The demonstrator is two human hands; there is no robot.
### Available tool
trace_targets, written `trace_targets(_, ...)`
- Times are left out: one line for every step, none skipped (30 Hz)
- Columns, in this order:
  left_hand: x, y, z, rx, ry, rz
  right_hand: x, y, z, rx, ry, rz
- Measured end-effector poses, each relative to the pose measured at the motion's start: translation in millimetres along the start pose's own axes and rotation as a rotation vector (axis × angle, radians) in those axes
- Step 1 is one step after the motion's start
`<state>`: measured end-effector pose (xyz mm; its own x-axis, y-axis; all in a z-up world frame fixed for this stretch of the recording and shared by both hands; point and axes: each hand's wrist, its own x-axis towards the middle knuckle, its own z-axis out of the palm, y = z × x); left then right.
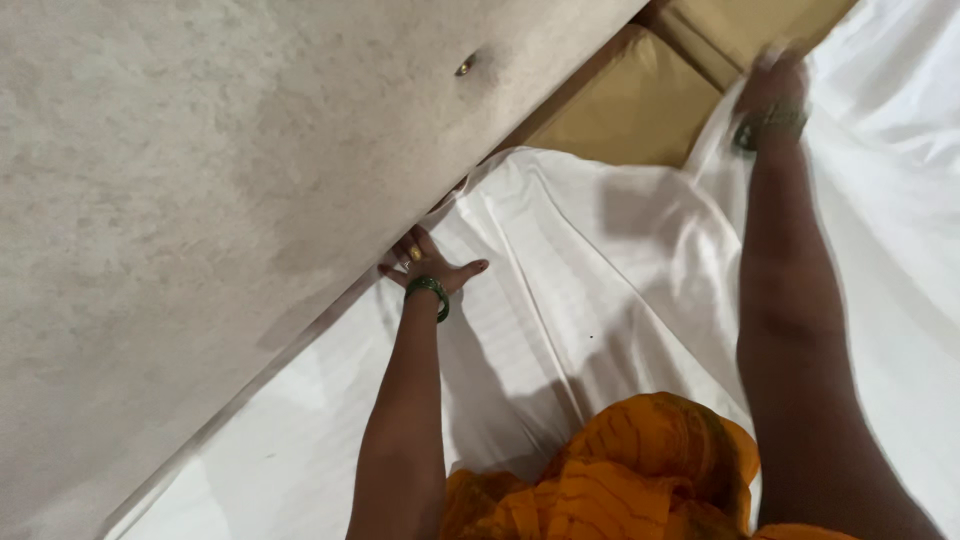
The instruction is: The person makes a bed by hand, tucking a white sheet under the mattress and smoothing it across the surface.
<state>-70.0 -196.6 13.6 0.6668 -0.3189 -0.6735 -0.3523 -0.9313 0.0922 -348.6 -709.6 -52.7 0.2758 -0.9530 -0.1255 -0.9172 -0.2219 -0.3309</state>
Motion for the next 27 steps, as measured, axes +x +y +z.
trace_targets(0.5, -0.8, 0.7, -0.008, -0.008, -0.004, 16.8, -12.8, -14.2, 0.049, 0.043, -0.004)
trace_targets(1.6, -0.5, 0.4, -0.016, -0.015, -0.005, 30.1, -23.8, -29.0, 0.096, 0.081, -0.007)
trace_targets(2.4, -0.9, -0.3, -0.023, -0.021, -0.005, 31.1, -30.0, -33.7, 0.140, 0.118, -0.011)
trace_targets(3.5, 0.1, -1.5, -0.028, -0.012, -0.003, 28.6, -37.2, -38.1, 0.182, 0.146, -0.019)
trace_targets(3.9, 0.4, -2.4, -0.032, -0.004, -0.002, 21.2, -43.4, -39.2, 0.216, 0.166, -0.028)
trace_targets(3.3, 0.0, -1.5, -0.036, 0.001, 0.000, 38.7, -45.5, -53.9, 0.243, 0.182, -0.039)
trace_targets(3.1, -0.8, -0.8, -0.044, -0.010, -0.002, 52.4, -48.7, -68.0, 0.255, 0.181, -0.049)
trace_targets(3.7, -0.9, -1.1, -0.054, -0.018, -0.003, 61.9, -54.0, -80.4, 0.264, 0.177, -0.066)
trace_targets(4.2, -1.0, -0.8, -0.063, -0.026, -0.003, 52.9, -50.4, -73.7, 0.269, 0.168, -0.087)
trace_targets(3.6, -2.3, 1.0, -0.068, -0.020, 0.002, 35.1, -44.7, -61.8, 0.267, 0.147, -0.104)
trace_targets(2.9, -2.9, 3.3, -0.072, -0.014, 0.007, 35.5, -38.2, -61.7, 0.255, 0.115, -0.123)
trace_targets(4.9, -2.4, 1.9, -0.080, 0.001, 0.013, 34.0, -36.6, -59.0, 0.252, 0.091, -0.150)
trace_targets(6.3, -1.9, 1.1, -0.083, 0.014, 0.014, 18.0, -34.8, -46.9, 0.247, 0.038, -0.190)
trace_targets(5.6, -2.8, 3.4, -0.084, 0.023, 0.012, -7.4, -34.3, -28.3, 0.245, -0.027, -0.239)
trace_targets(5.8, -3.8, 5.3, -0.086, 0.032, 0.010, -36.4, -37.7, -10.3, 0.252, -0.078, -0.301)
trace_targets(6.6, -4.7, 6.9, -0.082, 0.037, 0.014, -64.8, -43.8, 1.3, 0.253, -0.096, -0.354)
trace_targets(7.9, -5.6, 8.3, -0.077, 0.042, 0.019, -97.3, -51.1, 10.7, 0.126, 0.057, -0.446)
trace_targets(9.1, -6.3, 9.6, -0.073, 0.048, 0.022, -130.5, -60.0, 18.5, -0.074, 0.263, -0.505)
trace_targets(10.2, -5.7, 11.4, -0.072, 0.040, 0.023, -154.7, -70.3, 22.2, -0.276, 0.471, -0.555)
trace_targets(11.3, -5.9, 12.3, -0.070, 0.034, 0.020, -166.7, -82.7, 24.7, -0.246, 0.419, -0.555)
trace_targets(12.5, -7.0, 12.3, -0.069, 0.028, 0.018, -173.7, -91.5, 28.5, -0.217, 0.367, -0.555)
trace_targets(12.3, -8.8, 13.2, -0.078, 0.044, 0.027, -177.2, -93.0, 32.8, -0.191, 0.312, -0.551)
trace_targets(11.7, -10.6, 13.4, -0.086, 0.061, 0.036, -174.7, -94.7, 41.7, -0.194, 0.214, -0.508)
trace_targets(12.6, -9.0, 12.1, -0.097, 0.080, 0.051, -164.4, -97.7, 52.7, -0.199, 0.123, -0.464)
trace_targets(11.7, -6.8, 11.9, -0.089, 0.062, 0.046, -150.9, -98.0, 62.8, -0.203, 0.033, -0.418)
trace_targets(10.2, -6.9, 10.7, -0.081, 0.051, 0.037, -132.9, -100.3, 71.8, -0.183, 0.016, -0.368)
trace_targets(9.2, -7.3, 9.3, -0.073, 0.039, 0.027, -113.4, -104.2, 79.7, -0.162, -0.001, -0.318)
